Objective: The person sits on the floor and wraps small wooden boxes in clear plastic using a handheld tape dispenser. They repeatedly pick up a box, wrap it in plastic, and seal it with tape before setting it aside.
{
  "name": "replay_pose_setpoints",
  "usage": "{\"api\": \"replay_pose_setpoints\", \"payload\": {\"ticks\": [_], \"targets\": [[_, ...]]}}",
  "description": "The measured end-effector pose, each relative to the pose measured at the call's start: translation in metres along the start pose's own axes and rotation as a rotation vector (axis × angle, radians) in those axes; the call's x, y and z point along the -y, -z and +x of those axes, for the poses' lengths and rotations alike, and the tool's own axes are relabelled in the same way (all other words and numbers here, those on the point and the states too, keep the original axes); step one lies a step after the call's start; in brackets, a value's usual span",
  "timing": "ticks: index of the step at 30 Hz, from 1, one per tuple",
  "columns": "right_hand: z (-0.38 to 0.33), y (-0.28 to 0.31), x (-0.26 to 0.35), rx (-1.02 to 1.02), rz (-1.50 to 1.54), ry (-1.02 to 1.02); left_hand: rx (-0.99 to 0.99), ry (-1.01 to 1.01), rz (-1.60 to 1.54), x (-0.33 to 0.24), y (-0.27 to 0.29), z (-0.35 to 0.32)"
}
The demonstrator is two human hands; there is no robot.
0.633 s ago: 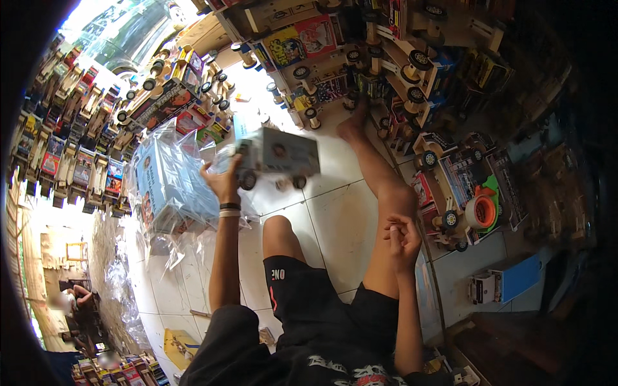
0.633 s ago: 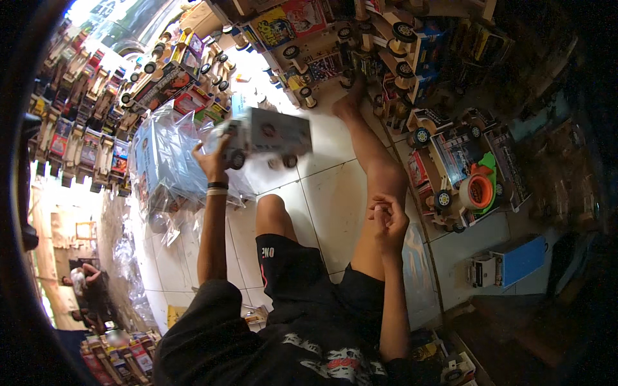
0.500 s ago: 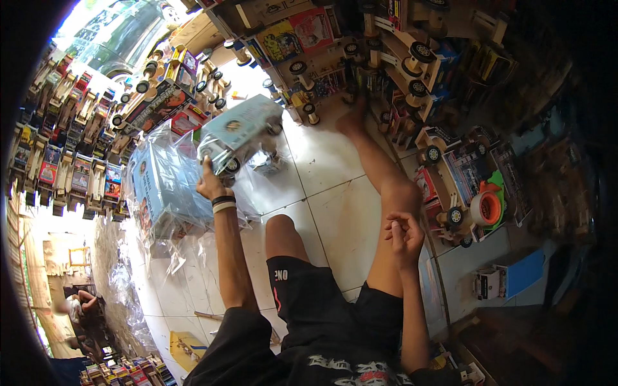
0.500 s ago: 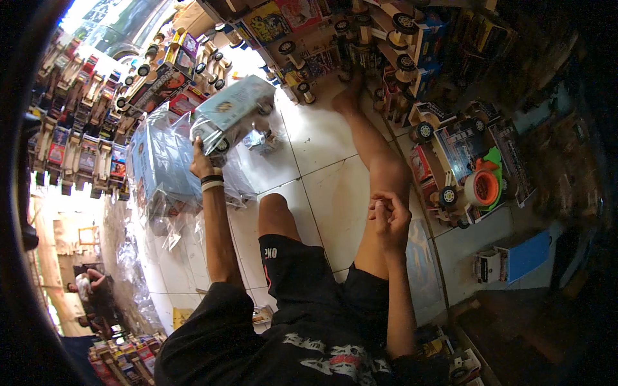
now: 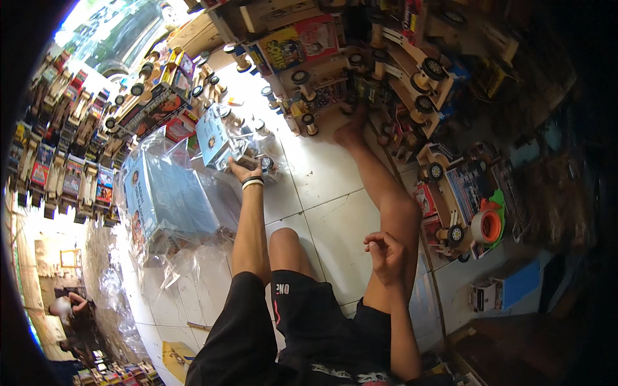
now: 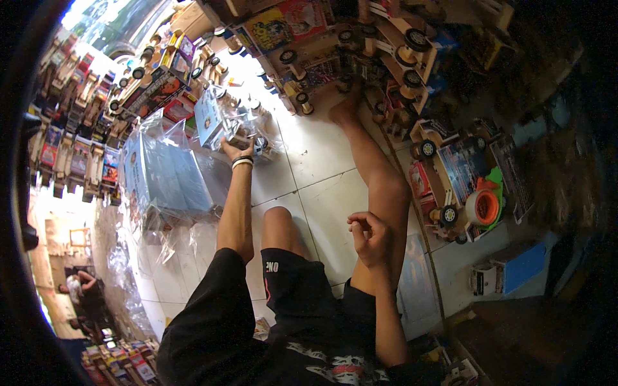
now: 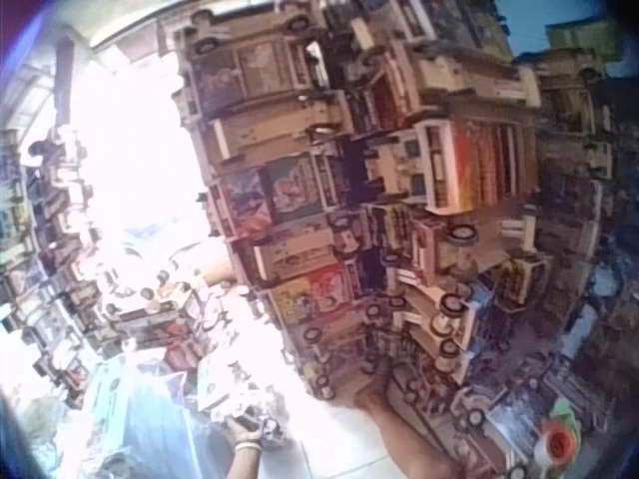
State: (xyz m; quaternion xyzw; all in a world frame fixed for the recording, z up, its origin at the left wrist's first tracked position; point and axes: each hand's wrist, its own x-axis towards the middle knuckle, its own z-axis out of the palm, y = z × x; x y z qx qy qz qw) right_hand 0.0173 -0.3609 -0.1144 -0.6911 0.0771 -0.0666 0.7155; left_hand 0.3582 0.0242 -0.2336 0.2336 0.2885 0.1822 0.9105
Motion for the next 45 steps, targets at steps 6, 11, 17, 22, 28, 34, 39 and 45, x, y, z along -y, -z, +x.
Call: {"api": "replay_pose_setpoints", "payload": {"ticks": [6, 11, 17, 22, 28, 34, 39, 45], "targets": [[0.0, -0.003, -0.004, 0.021, -0.013, 0.022, 0.096, 0.237, 0.582, -0.009, 0.025, -0.029], [-0.001, 0.001, -0.008, 0.035, -0.113, 0.061, 0.369, 0.221, 1.109, -0.072, 0.1, -0.182], [-0.005, 0.003, -0.009, 0.101, -0.13, 0.113, -0.899, -0.908, 1.265, -0.233, 0.218, -0.319], [-0.01, 0.002, -0.004, 0.213, -0.318, 0.215, -0.241, -0.711, 0.859, -0.36, 0.161, -0.295], [-0.024, 0.016, 0.001, 0.272, -0.191, 0.145, -0.182, -1.167, 1.615, -0.379, 0.021, -0.332], [-0.011, -0.001, 0.07, 0.26, -0.067, 0.089, 0.033, -2.739, 1.699, -0.455, -0.221, -0.359], [-0.009, -0.03, 0.23, 0.209, -0.002, 0.527, 0.136, -2.118, 1.777, -0.414, -0.312, -0.424], [-0.002, -0.096, 0.35, 0.414, -0.655, 0.689, 0.634, -1.618, 2.094, -0.281, -0.27, -0.502]]}}
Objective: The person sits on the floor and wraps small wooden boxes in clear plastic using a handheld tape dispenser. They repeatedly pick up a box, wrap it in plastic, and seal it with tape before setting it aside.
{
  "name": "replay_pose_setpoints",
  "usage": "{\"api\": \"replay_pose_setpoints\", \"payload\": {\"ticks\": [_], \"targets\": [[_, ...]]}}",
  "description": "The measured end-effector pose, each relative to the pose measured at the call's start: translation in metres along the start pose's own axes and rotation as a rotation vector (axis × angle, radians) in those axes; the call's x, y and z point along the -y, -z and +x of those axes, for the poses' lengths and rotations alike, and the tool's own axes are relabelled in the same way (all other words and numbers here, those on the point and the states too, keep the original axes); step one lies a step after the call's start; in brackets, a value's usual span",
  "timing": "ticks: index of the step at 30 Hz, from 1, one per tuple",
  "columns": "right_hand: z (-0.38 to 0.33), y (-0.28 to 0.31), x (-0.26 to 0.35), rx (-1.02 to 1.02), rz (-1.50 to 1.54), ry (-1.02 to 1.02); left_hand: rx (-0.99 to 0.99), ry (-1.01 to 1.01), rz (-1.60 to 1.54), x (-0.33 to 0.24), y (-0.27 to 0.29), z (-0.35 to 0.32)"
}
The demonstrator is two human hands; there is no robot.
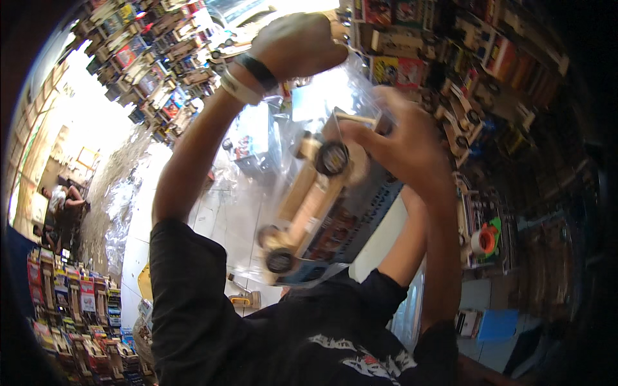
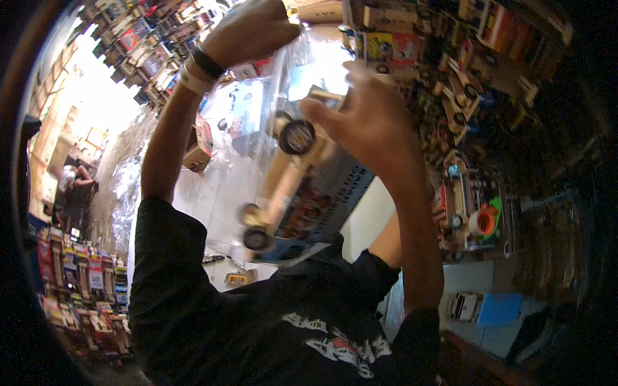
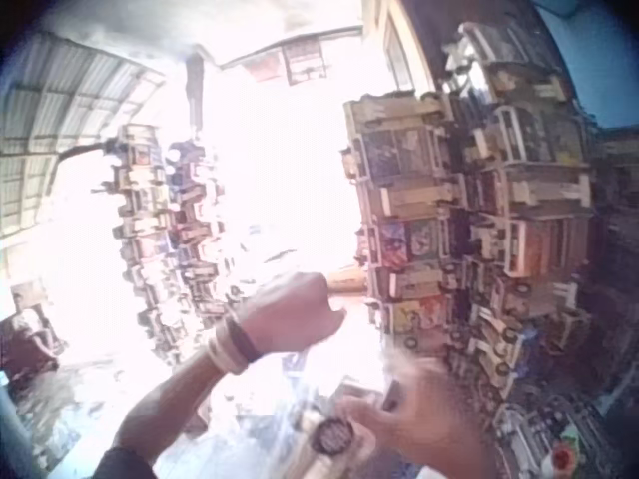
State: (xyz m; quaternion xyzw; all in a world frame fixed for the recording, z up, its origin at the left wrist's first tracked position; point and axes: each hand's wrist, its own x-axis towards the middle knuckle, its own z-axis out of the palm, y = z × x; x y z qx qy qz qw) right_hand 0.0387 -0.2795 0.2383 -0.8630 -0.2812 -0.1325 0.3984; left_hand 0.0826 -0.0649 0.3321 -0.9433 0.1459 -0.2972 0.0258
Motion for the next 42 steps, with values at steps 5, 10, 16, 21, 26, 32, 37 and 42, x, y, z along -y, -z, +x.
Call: {"api": "replay_pose_setpoints", "payload": {"ticks": [5, 10, 16, 21, 26, 32, 37, 42], "targets": [[0.006, -0.038, -0.038, 0.43, 0.475, -0.131, 0.177, -0.033, -0.387, -0.055, -0.049, -0.071], [-0.031, -0.05, -0.07, 0.118, -0.016, -0.001, 0.572, 0.054, -1.044, -0.071, -0.059, -0.115], [-0.029, -0.004, -0.106, -0.038, 0.233, -0.075, 0.386, -0.299, -0.858, -0.007, -0.115, -0.174], [-0.017, 0.018, -0.125, -0.218, 0.609, 0.019, 0.809, 0.185, -0.441, 0.027, -0.183, -0.242], [-0.025, 0.062, -0.172, -0.446, 0.387, -0.411, 0.174, 0.069, -0.461, 0.063, -0.157, -0.246], [-0.056, 0.064, -0.233, -0.367, 0.411, -0.632, 0.188, -0.025, -0.536, 0.083, -0.094, -0.207], [-0.046, 0.032, -0.244, -0.294, 0.402, -0.737, 0.225, -0.154, -0.228, 0.091, -0.06, -0.193], [-0.021, 0.017, -0.253, -0.269, 0.35, -0.614, 0.278, -0.139, -0.259, 0.111, -0.055, -0.187]]}}
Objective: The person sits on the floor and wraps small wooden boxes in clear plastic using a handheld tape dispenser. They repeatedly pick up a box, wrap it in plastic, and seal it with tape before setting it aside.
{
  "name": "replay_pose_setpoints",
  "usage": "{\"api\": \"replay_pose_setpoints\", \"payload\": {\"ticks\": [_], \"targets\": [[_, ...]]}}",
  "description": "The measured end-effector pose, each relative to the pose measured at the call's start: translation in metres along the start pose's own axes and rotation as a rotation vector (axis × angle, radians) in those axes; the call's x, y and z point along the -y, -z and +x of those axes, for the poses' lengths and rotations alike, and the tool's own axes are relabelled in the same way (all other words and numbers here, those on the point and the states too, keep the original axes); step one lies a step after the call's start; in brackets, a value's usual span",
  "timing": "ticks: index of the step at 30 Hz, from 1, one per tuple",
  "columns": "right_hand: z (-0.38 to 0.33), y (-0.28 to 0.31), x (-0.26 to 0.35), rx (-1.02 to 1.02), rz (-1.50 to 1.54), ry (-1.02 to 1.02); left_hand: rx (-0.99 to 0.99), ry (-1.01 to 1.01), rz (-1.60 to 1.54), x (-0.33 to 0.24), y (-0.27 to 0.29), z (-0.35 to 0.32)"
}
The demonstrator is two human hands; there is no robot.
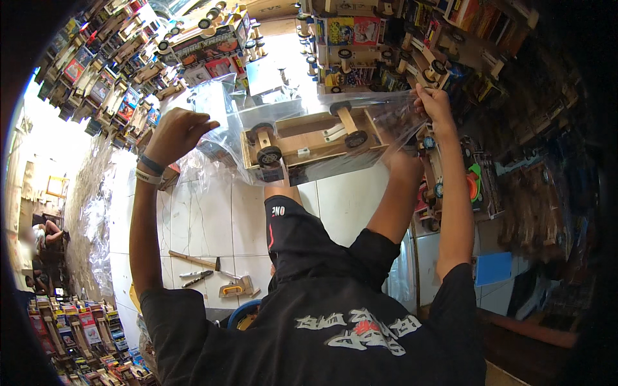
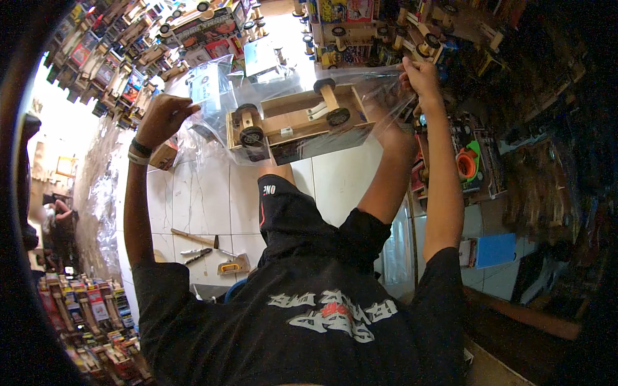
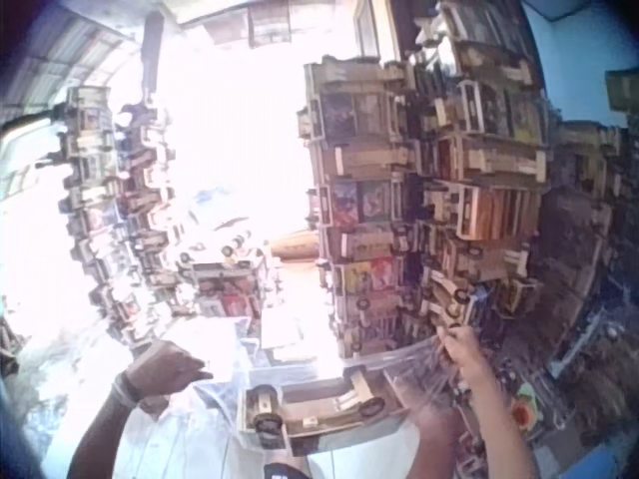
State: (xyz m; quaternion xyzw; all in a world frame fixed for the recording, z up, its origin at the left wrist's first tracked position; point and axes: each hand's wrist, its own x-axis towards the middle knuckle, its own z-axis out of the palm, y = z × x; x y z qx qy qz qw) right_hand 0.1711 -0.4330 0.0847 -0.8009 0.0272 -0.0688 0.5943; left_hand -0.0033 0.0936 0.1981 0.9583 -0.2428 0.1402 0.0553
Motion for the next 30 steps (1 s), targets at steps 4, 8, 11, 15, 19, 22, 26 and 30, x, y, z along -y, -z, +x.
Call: {"api": "replay_pose_setpoints", "payload": {"ticks": [4, 8, 11, 15, 19, 22, 26, 30], "targets": [[0.017, -0.005, 0.009, -0.004, -0.13, 0.103, 0.002, 0.025, -0.105, 0.02, -0.01, -0.013], [0.028, -0.014, 0.045, -0.095, -0.281, 0.307, 0.076, 0.129, -0.109, 0.023, -0.029, -0.032], [0.036, -0.025, 0.094, -0.059, -0.393, 0.58, 0.148, 0.123, -0.27, 0.006, -0.063, -0.056], [0.035, -0.048, 0.152, 0.061, -0.5, 0.803, 0.293, 0.181, -0.346, -0.022, -0.132, -0.09], [0.022, -0.052, 0.181, 0.192, -0.508, 0.758, 0.2, 0.262, -0.508, -0.067, -0.182, -0.121], [0.0, -0.049, 0.187, 0.395, -0.38, 0.83, 0.285, 0.257, -0.638, -0.136, -0.196, -0.142], [-0.073, -0.051, 0.169, 0.778, -0.357, 0.923, 0.802, -0.014, -0.383, -0.218, -0.178, -0.15], [-0.187, -0.06, 0.133, 0.898, -0.452, 1.156, 0.265, 0.086, -0.912, -0.184, -0.115, -0.112]]}}
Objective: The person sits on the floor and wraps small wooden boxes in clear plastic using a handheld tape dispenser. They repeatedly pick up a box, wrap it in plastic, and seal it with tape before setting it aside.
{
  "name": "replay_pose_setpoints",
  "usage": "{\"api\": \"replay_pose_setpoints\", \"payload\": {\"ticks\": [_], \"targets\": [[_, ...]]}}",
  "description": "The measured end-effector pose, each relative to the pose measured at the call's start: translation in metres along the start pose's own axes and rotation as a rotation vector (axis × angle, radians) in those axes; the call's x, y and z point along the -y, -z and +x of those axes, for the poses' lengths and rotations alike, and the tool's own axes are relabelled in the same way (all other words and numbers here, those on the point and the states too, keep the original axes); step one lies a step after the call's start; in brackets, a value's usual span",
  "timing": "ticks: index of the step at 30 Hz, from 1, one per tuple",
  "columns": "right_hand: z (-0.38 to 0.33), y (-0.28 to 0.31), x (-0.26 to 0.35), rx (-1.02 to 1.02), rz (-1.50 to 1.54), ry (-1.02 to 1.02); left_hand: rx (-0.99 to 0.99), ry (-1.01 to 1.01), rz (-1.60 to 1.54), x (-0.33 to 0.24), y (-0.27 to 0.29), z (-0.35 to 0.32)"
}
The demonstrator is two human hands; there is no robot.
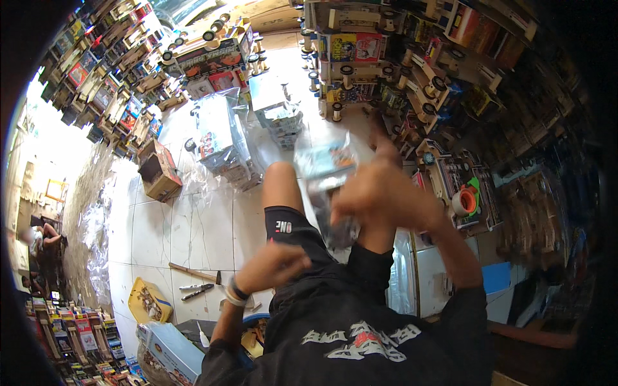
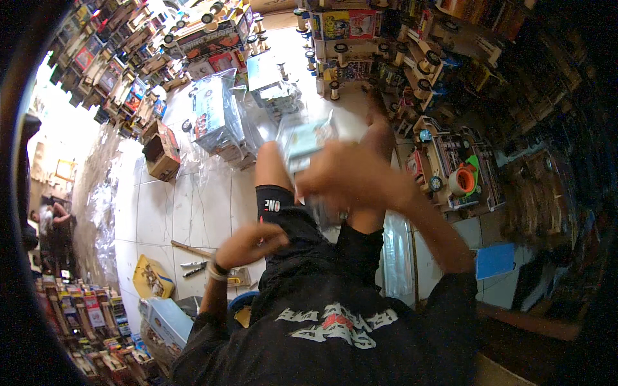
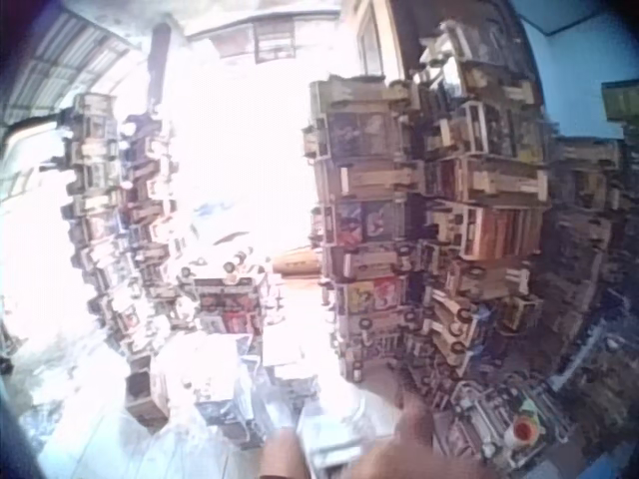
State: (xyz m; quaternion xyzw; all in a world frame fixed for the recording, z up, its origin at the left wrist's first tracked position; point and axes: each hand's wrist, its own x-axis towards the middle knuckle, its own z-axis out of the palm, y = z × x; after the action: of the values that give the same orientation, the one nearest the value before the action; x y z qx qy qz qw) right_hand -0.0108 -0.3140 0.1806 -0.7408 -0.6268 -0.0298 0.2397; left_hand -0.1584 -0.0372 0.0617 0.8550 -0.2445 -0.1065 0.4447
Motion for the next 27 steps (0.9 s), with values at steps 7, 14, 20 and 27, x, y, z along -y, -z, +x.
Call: {"api": "replay_pose_setpoints", "payload": {"ticks": [7, 14, 20, 27], "targets": [[-0.008, -0.015, 0.072, 0.066, -0.099, 0.069, -0.654, -0.169, 0.663, 0.038, 0.09, 0.17], [-0.014, -0.011, 0.07, -0.071, -0.21, 0.015, -0.384, -0.124, 0.655, 0.041, 0.192, 0.241], [-0.047, 0.018, 0.023, -0.537, -0.014, -0.381, -0.023, -0.322, 0.439, -0.017, 0.19, 0.171], [-0.042, -0.098, -0.063, -0.097, -0.066, -0.355, 0.028, -0.397, 0.727, 0.007, 0.149, 0.163]]}}
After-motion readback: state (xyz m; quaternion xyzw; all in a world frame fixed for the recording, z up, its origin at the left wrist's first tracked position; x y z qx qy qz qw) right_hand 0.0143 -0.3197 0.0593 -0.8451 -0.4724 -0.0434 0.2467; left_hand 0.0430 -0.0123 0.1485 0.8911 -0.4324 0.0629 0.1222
